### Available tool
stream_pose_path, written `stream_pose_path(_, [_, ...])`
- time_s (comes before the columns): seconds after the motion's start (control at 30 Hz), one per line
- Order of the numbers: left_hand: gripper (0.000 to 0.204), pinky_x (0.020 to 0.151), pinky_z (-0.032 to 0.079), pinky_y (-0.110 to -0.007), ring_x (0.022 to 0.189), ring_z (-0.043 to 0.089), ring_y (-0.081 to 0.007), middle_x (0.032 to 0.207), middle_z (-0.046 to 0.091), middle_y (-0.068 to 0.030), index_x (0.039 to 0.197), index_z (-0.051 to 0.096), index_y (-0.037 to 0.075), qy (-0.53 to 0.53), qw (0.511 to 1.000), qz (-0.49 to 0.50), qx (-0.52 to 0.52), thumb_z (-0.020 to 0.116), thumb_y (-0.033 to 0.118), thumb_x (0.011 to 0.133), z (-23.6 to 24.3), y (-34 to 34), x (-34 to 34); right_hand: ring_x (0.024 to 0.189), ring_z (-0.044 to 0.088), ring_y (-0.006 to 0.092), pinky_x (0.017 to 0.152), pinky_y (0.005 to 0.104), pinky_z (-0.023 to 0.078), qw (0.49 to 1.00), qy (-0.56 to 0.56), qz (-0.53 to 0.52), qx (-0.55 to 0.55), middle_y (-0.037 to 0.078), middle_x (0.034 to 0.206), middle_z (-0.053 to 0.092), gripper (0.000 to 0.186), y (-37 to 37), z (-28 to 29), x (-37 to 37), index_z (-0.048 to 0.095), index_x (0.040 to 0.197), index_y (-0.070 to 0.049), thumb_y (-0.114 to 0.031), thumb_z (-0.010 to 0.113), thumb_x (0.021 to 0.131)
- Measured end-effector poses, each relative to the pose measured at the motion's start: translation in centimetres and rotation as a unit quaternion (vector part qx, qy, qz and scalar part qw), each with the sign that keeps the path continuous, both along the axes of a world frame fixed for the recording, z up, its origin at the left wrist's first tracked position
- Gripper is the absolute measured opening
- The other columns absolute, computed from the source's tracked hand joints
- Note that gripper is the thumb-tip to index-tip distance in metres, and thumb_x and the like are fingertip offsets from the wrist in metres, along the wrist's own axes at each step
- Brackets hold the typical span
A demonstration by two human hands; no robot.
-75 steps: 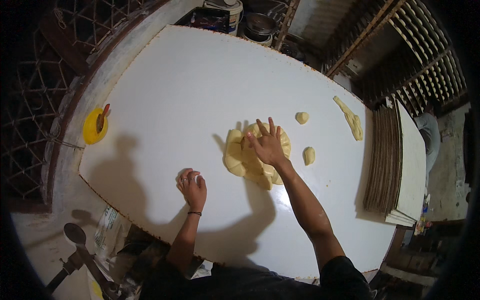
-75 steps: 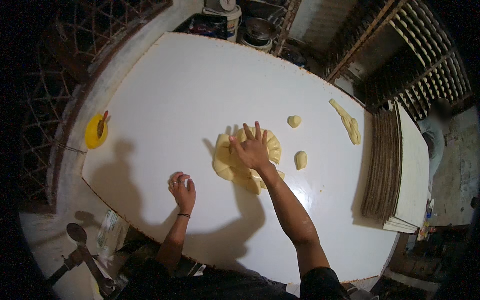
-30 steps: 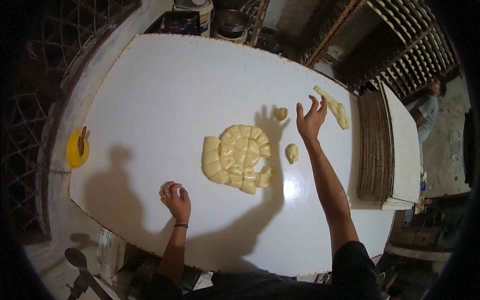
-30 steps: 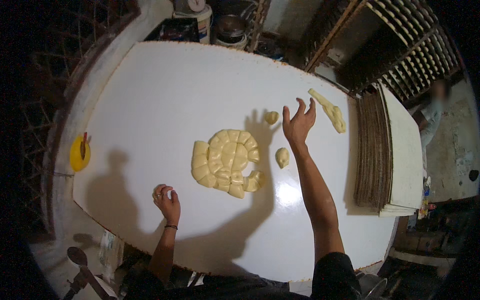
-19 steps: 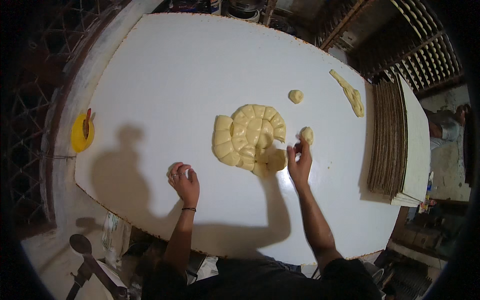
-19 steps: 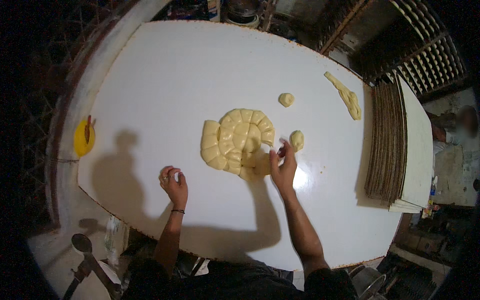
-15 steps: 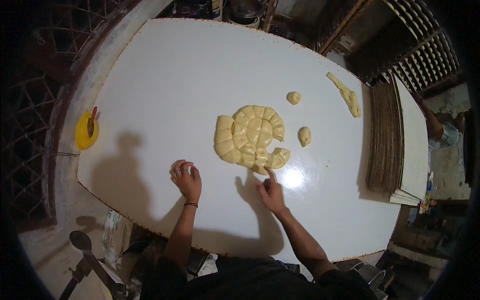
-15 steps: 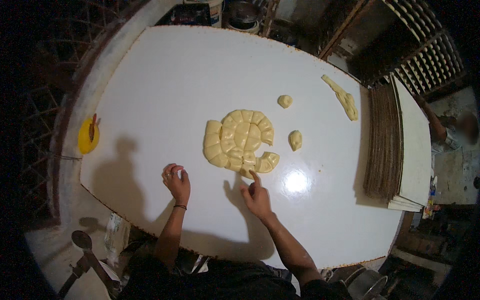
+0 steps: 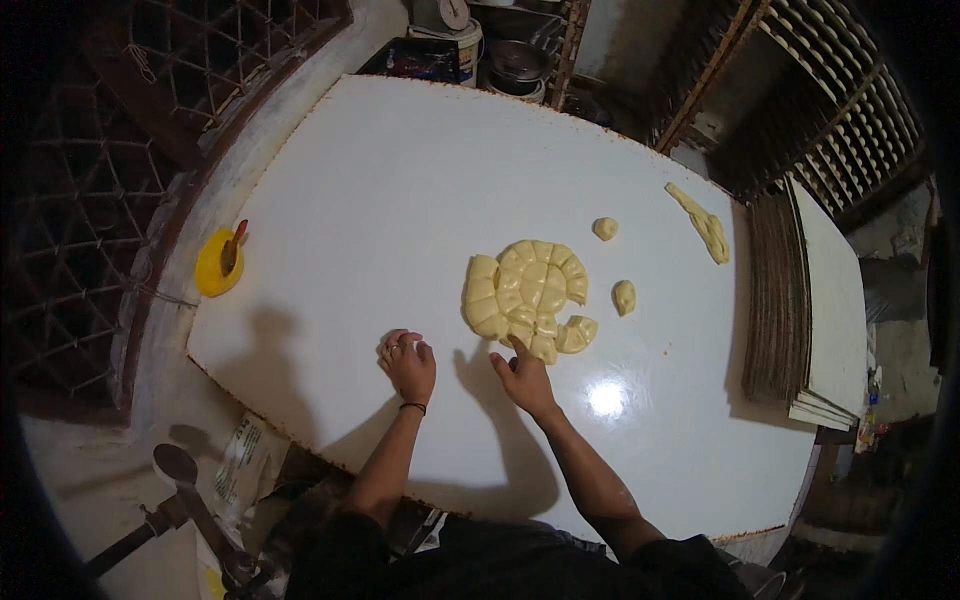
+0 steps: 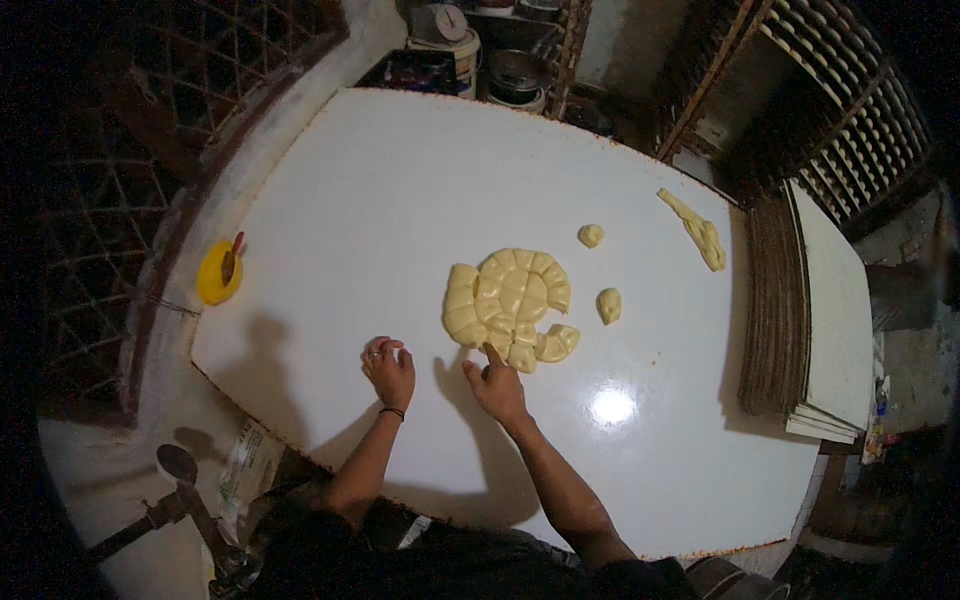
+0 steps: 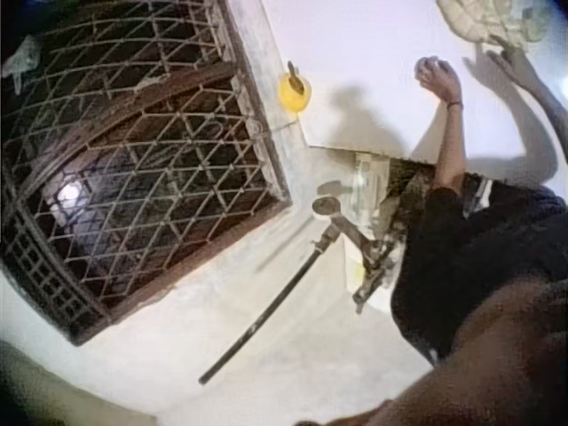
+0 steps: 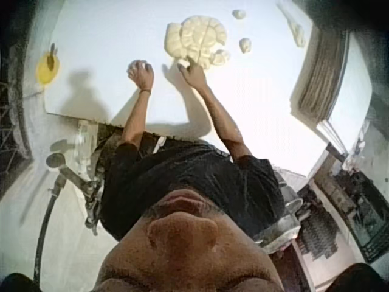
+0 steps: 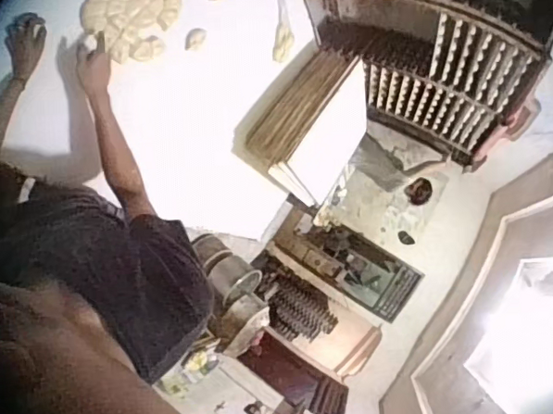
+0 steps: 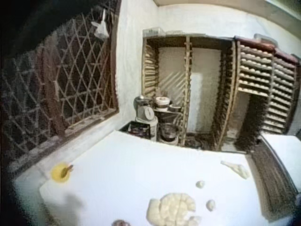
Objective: The person organizes small dough balls onto a large square tray, then begins shaping larger pieces of dough by hand on the table surface.
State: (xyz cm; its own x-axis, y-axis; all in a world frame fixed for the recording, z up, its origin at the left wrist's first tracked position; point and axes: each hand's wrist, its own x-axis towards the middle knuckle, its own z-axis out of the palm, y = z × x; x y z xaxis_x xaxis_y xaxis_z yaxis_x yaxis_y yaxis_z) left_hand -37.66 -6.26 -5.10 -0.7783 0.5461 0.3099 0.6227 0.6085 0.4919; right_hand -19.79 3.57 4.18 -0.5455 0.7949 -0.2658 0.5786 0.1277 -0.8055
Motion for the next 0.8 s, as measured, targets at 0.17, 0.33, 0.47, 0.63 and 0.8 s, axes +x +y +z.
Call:
stream_pose_path(0.17, [0.014, 0.093, 0.034, -0.045, 0.115, 0.045, -0.0278, 0.112, 0.054, -0.0049, 0.089, 0.059, 0.013, -0.009, 1.000, -0.005, 0.012, 0.063, 0.010, 0.076, 0.6, 0.4, 0.5, 0.053, 0.059, 0.0276, 0.053, 0.0397, 0.046, 0.999, 0.010, 0.007, 0.040, 0.014, 0.057, 0.059, 0.066, -0.2, -2.7, -2.4, 0.040, 0.134, 0.008, -0.034, 0.061, 0.088])
stream_pose_path(0.33, [0.013, 0.097, 0.032, -0.045, 0.117, 0.043, -0.0277, 0.114, 0.053, -0.0054, 0.091, 0.060, 0.013, -0.017, 1.000, 0.004, -0.004, 0.063, 0.012, 0.078, 0.5, -0.1, -0.1, 0.056, 0.062, 0.0294, 0.055, 0.0410, 0.048, 0.999, 0.023, 0.005, 0.032, 0.016, 0.059, 0.061, 0.065, -0.1, -0.9, -4.3, 0.041, 0.134, 0.008, -0.035, 0.060, 0.088])
stream_pose_path(0.47, [0.014, 0.097, 0.032, -0.044, 0.117, 0.043, -0.0279, 0.115, 0.053, -0.0053, 0.092, 0.060, 0.013, -0.028, 0.999, 0.000, -0.018, 0.063, 0.013, 0.078, 0.8, 0.4, 0.6, 0.071, 0.067, 0.0340, 0.066, 0.0423, 0.051, 0.998, 0.050, -0.029, 0.030, 0.024, 0.073, 0.065, 0.065, 1.2, -3.1, -5.7, 0.043, 0.133, 0.008, -0.036, 0.059, 0.088])
stream_pose_path(0.63, [0.014, 0.097, 0.032, -0.044, 0.118, 0.042, -0.0276, 0.115, 0.053, -0.0050, 0.092, 0.060, 0.013, -0.005, 1.000, -0.003, -0.002, 0.063, 0.013, 0.078, 0.1, 0.4, 0.0, 0.062, 0.060, 0.0174, 0.059, 0.0301, 0.047, 0.996, 0.078, -0.026, -0.023, 0.015, 0.070, 0.064, 0.072, 2.7, -4.9, -6.7, 0.038, 0.136, 0.010, -0.037, 0.062, 0.088])
stream_pose_path(0.8, [0.015, 0.098, 0.031, -0.044, 0.118, 0.042, -0.0276, 0.115, 0.053, -0.0050, 0.092, 0.061, 0.013, -0.036, 0.999, -0.004, -0.018, 0.064, 0.013, 0.077, 0.7, 0.5, 0.3, 0.052, 0.051, 0.0116, 0.044, 0.0272, 0.039, 0.977, 0.129, -0.069, -0.156, 0.004, 0.061, 0.054, 0.077, 4.7, -1.6, -8.7, 0.028, 0.141, 0.010, -0.034, 0.063, 0.088])
